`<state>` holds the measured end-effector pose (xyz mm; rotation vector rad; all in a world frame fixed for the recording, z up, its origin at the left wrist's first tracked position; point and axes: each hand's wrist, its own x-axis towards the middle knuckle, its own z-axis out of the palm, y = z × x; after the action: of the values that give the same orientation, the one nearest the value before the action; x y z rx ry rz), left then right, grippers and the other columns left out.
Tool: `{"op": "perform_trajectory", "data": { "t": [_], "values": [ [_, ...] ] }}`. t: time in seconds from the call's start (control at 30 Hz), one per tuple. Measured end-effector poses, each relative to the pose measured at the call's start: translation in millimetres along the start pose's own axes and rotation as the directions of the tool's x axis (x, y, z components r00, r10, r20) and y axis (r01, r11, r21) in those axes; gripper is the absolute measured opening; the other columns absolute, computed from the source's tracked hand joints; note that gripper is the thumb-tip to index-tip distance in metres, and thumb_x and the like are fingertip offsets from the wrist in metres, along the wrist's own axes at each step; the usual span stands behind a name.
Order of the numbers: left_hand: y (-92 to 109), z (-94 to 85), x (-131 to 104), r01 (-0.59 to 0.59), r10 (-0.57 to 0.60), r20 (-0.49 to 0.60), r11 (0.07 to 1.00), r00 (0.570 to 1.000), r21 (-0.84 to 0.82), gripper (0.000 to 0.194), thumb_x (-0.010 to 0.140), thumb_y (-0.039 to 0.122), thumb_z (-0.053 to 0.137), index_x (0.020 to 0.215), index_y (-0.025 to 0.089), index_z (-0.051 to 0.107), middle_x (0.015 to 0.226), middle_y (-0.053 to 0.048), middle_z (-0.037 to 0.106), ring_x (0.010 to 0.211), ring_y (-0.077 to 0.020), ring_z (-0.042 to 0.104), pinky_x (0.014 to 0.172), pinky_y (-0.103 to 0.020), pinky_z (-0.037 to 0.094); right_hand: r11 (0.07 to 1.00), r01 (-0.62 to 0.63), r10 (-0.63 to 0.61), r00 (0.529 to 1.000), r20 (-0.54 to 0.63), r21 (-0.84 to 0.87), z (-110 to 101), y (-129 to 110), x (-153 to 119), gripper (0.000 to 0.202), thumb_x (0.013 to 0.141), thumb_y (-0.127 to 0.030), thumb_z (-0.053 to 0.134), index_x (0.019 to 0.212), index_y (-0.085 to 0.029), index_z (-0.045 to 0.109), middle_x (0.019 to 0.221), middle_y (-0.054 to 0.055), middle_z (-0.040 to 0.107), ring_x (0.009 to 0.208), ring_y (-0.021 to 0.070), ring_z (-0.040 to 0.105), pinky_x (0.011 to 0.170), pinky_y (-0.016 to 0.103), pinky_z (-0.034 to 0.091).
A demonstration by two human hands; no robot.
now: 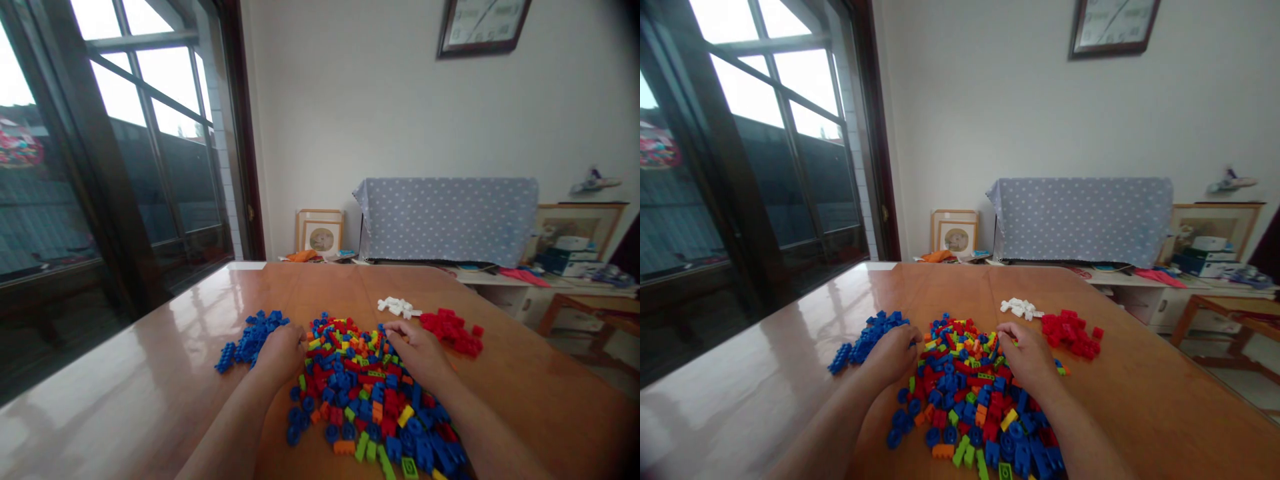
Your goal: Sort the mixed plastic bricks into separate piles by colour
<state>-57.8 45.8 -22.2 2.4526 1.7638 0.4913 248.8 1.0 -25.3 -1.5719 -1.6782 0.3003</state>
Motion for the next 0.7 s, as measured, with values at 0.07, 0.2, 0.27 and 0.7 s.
{"op": "perform_trajectory", "data": {
  "t": [0.07,0.2,0.27,0.7],
  "values": [
    [-4.6,-4.9,0.9,0.043,-0.041,-0.078,0.999,0.996,0.024,0.023,0.081,0.013,0.050,0.090,0.021,0.069,0.098,-0.007,0.070,0.097,-0.0212,0.061,0.084,-0.028,0.042,1.000,0.003,-0.003,1.000,0.001,0.001,-0.4,0.0,-0.2,0.032,0.090,-0.042,0.048,0.103,-0.025,0.072,0.102,0.003,0.075,0.097,0.0232,0.067,0.083,0.033,0.049],
    [-13.9,-15.7,0.2,0.193,-0.174,-0.170,0.976,0.970,0.105,0.025,0.085,0.018,0.048,0.094,0.023,0.071,0.098,-0.007,0.070,0.097,-0.0252,0.058,0.082,-0.033,0.041,1.000,0.017,-0.017,1.000,0.001,0.003,0.1,-0.3,-0.4,0.033,0.090,-0.042,0.047,0.102,-0.025,0.072,0.101,0.003,0.075,0.096,0.0240,0.067,0.082,0.034,0.049],
    [-16.1,-19.4,-1.1,0.252,-0.224,-0.198,0.958,0.954,0.134,0.028,0.087,0.021,0.047,0.097,0.025,0.072,0.101,-0.008,0.069,0.099,-0.0281,0.056,0.083,-0.036,0.040,1.000,0.019,-0.019,1.000,-0.001,0.008,0.4,-0.6,-0.3,0.033,0.090,-0.042,0.047,0.102,-0.024,0.072,0.101,0.004,0.076,0.096,0.0247,0.067,0.082,0.035,0.049],
    [9.1,-10.3,-2.4,-0.109,0.089,-0.086,0.959,0.992,-0.262,0.022,0.080,0.012,0.049,0.090,0.018,0.069,0.087,-0.003,0.069,0.085,-0.0165,0.060,0.074,-0.025,0.041,1.000,0.025,-0.026,0.999,0.019,0.010,0.3,-5.3,-2.6,0.032,0.090,-0.041,0.047,0.100,-0.025,0.073,0.098,0.004,0.076,0.093,0.0243,0.067,0.079,0.034,0.048]
  ]
}}
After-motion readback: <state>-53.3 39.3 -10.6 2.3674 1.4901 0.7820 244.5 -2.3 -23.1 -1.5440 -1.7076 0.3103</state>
